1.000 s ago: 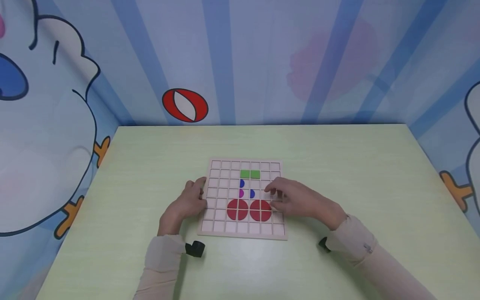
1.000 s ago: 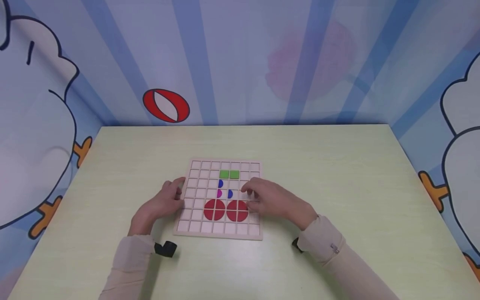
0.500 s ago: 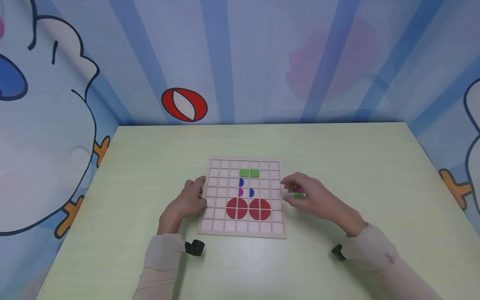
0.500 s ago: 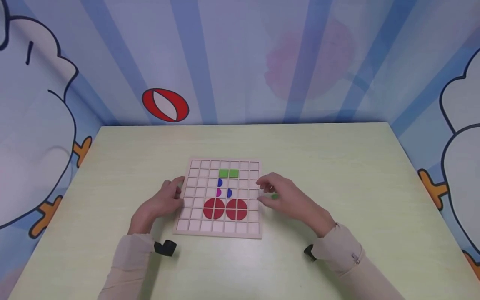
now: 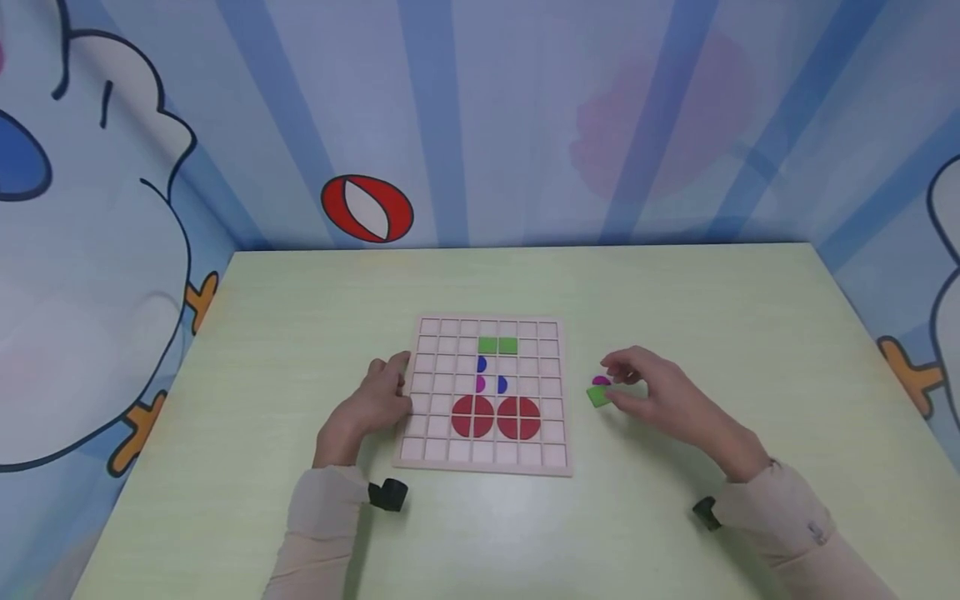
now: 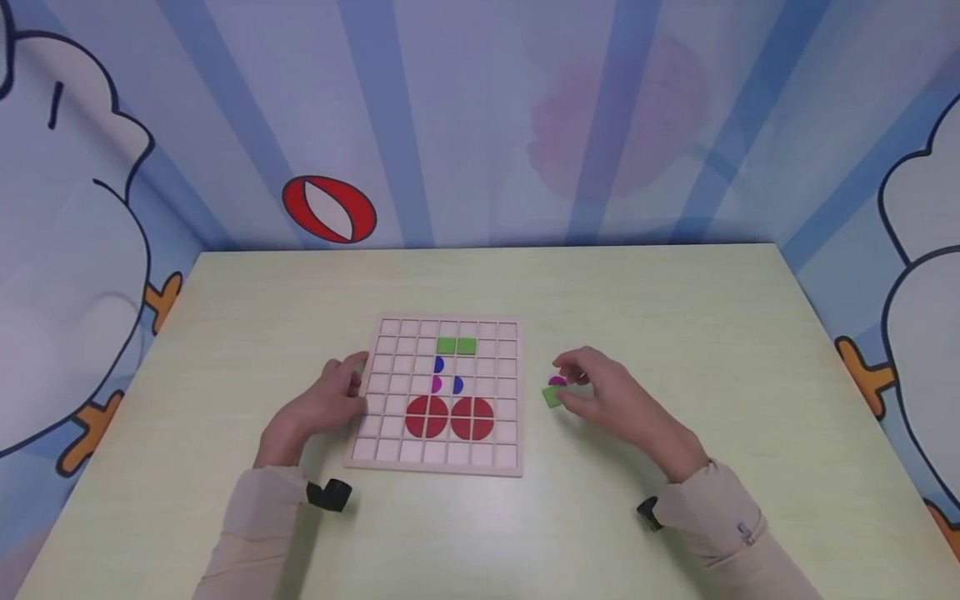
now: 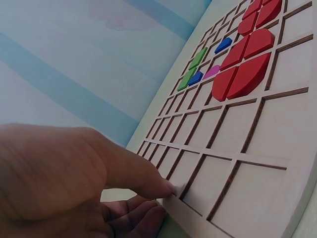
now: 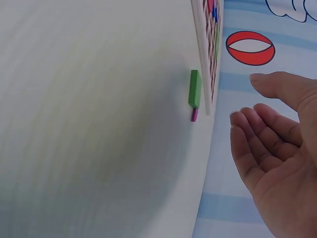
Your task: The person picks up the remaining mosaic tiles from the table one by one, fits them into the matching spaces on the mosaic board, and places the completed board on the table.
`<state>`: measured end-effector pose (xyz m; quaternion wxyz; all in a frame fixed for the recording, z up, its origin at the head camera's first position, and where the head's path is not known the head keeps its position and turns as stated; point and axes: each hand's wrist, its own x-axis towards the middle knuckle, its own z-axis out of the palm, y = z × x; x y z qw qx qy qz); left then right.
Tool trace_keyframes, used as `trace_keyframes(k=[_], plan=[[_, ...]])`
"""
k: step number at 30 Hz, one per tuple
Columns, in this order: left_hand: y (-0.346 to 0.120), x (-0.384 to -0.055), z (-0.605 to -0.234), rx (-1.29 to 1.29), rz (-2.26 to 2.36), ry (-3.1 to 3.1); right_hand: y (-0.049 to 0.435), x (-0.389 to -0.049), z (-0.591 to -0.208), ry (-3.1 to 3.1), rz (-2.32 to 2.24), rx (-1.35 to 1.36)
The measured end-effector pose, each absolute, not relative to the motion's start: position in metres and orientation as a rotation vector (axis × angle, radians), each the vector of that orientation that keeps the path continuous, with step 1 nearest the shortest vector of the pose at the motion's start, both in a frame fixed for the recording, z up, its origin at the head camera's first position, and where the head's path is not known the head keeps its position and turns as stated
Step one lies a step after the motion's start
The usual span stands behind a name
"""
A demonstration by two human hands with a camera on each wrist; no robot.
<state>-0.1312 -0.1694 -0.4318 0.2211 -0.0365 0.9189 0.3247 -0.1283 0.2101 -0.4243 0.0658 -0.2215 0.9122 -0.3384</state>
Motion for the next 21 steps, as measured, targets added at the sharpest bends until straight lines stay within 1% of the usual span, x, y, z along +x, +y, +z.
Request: trace_keyframes(k=[9,21], plan=[[-0.17,-0.131,-0.432,-0.093,0.915,2.536,0.21,-0.135,-0.436,2.753,-0.957,-0.609],[-0.171,-0.131,-0.432,-0.089,0.92,2.538,0.206,-0.15,-0.445,2.802,-0.825,-0.627]])
